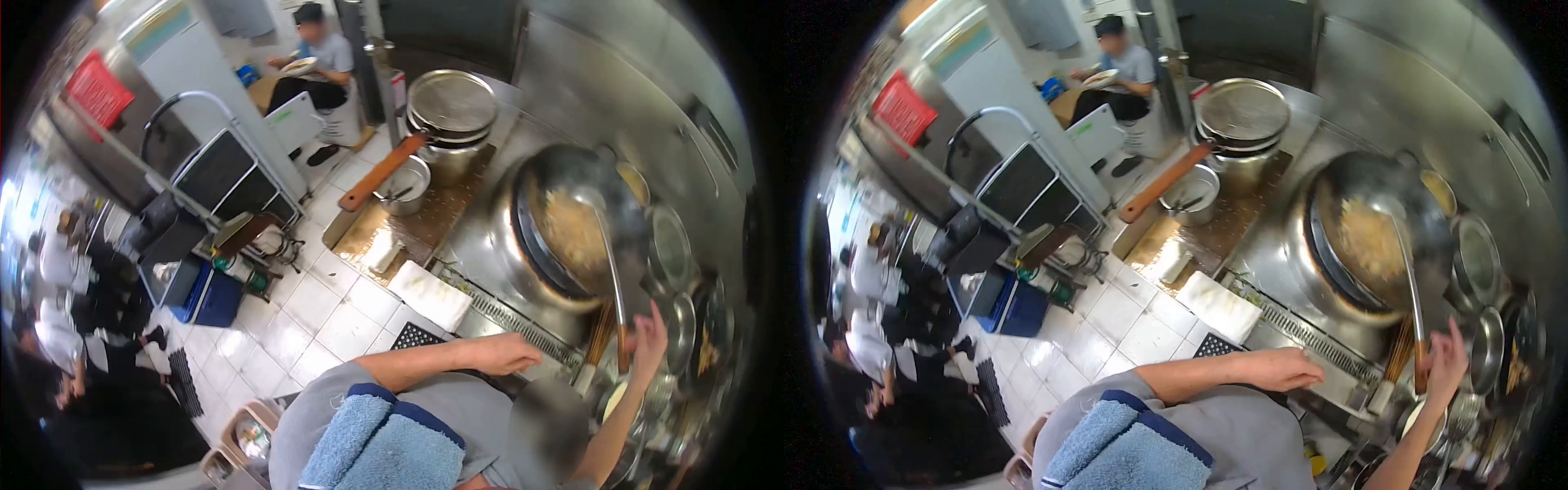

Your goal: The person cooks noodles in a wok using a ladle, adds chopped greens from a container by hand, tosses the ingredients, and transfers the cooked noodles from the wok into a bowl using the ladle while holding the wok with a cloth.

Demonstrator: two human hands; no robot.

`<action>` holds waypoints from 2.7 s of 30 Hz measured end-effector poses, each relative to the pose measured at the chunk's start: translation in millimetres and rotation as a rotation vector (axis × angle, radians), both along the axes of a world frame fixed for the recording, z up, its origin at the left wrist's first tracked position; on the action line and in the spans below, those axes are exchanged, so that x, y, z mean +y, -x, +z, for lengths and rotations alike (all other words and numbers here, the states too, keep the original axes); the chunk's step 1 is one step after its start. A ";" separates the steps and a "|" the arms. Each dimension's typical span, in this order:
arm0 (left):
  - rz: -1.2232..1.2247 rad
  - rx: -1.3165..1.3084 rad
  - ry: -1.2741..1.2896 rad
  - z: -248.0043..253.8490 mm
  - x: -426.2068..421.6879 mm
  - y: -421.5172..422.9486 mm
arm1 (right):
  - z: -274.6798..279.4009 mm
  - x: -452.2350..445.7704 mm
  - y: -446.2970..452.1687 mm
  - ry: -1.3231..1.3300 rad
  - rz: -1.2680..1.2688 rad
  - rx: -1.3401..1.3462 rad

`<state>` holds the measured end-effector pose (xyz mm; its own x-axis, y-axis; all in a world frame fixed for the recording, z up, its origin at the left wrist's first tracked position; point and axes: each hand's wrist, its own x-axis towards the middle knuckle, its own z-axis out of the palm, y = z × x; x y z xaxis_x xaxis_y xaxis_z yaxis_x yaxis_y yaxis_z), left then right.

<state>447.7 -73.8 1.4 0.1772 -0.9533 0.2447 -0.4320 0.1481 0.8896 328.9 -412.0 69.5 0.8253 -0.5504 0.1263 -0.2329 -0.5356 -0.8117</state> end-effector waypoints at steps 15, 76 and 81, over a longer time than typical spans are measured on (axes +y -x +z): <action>0.178 0.054 -0.258 -23.5 1.7 22.3 | -53.8 -38.5 -18.1 -0.022 0.347 0.316; 0.518 -0.733 -0.004 1.6 -124.7 -48.8 | -41.8 41.8 -51.1 -0.526 0.038 0.004; 0.585 -0.700 0.028 2.1 -130.8 -48.0 | -48.6 28.4 -85.3 -0.410 -0.015 0.051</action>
